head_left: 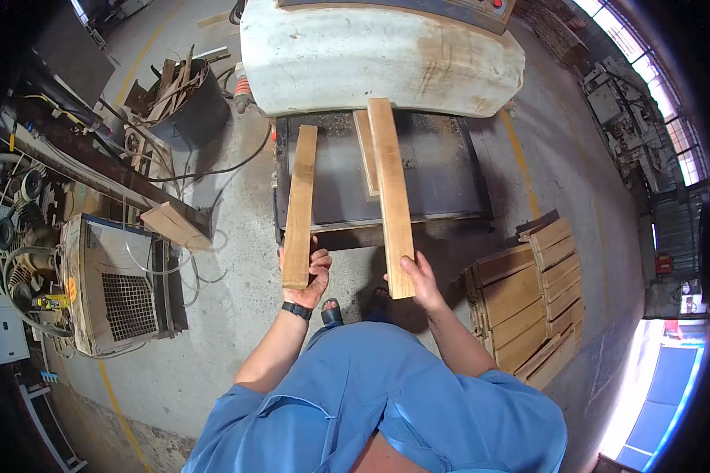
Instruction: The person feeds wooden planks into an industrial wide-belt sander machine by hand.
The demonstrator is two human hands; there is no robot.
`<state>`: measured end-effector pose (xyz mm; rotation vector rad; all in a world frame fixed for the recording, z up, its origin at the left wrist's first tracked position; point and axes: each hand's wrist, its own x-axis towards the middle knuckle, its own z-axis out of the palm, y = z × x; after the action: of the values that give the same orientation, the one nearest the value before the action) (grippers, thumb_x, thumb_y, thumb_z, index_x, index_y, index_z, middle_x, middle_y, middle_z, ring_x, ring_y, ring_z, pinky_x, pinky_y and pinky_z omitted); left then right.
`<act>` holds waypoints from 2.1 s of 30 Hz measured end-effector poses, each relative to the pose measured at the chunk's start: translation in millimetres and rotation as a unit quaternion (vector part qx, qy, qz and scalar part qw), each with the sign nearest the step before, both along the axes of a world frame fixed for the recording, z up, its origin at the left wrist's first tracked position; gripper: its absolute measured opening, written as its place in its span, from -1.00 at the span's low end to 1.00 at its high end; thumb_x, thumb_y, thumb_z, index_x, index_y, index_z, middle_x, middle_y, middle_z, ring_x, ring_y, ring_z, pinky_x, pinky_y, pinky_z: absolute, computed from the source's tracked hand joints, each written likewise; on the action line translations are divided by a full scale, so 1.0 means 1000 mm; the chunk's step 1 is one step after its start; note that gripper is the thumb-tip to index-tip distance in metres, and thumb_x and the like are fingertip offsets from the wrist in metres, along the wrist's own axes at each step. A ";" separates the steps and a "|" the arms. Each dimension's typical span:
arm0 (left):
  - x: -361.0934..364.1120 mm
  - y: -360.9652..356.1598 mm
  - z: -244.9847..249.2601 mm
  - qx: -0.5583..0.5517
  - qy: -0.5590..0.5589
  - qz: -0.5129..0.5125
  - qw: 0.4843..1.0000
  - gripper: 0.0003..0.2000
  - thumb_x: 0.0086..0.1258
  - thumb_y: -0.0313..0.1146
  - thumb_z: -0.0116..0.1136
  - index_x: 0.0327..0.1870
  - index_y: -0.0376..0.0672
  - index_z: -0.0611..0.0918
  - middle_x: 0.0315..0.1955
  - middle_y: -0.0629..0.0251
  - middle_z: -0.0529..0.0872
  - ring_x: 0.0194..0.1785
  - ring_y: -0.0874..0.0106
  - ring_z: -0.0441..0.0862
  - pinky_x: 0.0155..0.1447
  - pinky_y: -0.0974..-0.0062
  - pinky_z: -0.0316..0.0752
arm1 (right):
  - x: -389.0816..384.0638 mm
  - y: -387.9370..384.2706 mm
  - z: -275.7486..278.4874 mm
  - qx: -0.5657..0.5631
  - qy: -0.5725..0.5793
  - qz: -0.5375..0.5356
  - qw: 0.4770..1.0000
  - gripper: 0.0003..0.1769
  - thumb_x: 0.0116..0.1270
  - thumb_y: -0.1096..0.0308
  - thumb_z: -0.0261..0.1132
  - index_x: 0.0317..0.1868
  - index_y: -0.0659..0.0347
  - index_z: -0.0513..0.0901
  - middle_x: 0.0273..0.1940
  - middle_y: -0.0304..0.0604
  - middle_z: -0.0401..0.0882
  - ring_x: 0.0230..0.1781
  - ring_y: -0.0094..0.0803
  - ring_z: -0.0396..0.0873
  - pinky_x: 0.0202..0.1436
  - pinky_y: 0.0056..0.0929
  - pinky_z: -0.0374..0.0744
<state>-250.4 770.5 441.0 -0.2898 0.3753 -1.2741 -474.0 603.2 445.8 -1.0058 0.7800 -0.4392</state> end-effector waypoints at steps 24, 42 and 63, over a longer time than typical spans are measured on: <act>-0.033 -0.009 -0.083 0.514 -0.559 0.000 0.650 -0.43 0.57 0.04 0.02 0.29 -0.33 0.46 0.13 0.12 0.62 0.20 0.33 0.56 0.32 0.39 0.41 | -0.103 -0.064 -0.031 0.459 -0.524 0.036 0.716 -0.32 0.56 0.19 0.10 0.48 0.46 0.14 -0.15 0.01 0.48 -0.24 -0.29 0.61 -0.14 -0.41 0.67; -0.039 -0.069 -0.109 0.589 -0.728 -0.012 0.352 -0.44 0.59 0.03 -0.04 0.28 -0.36 0.53 0.09 -0.11 0.52 0.15 0.09 0.54 0.29 0.24 0.41 | -0.099 -0.123 -0.053 -0.298 0.321 -0.101 0.893 -0.45 0.25 0.24 0.42 0.16 0.27 0.45 -0.03 -0.03 0.60 -0.08 -0.04 0.65 -0.01 -0.14 0.63; -0.053 -0.083 -0.035 0.369 -0.926 -0.028 -0.078 -0.17 -0.02 -0.51 0.45 0.42 -0.05 0.41 0.40 0.08 0.34 0.46 -0.10 0.22 0.50 0.07 0.30 | -0.079 -0.153 -0.035 -0.652 0.223 0.203 0.696 -0.20 0.12 0.20 0.44 0.40 0.13 0.41 0.48 0.02 0.21 0.47 0.13 0.21 0.42 0.12 0.30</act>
<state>-303.5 687.4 406.1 -2.9143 1.7610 0.1228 -553.3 450.1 410.4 -2.6611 0.5536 -0.3210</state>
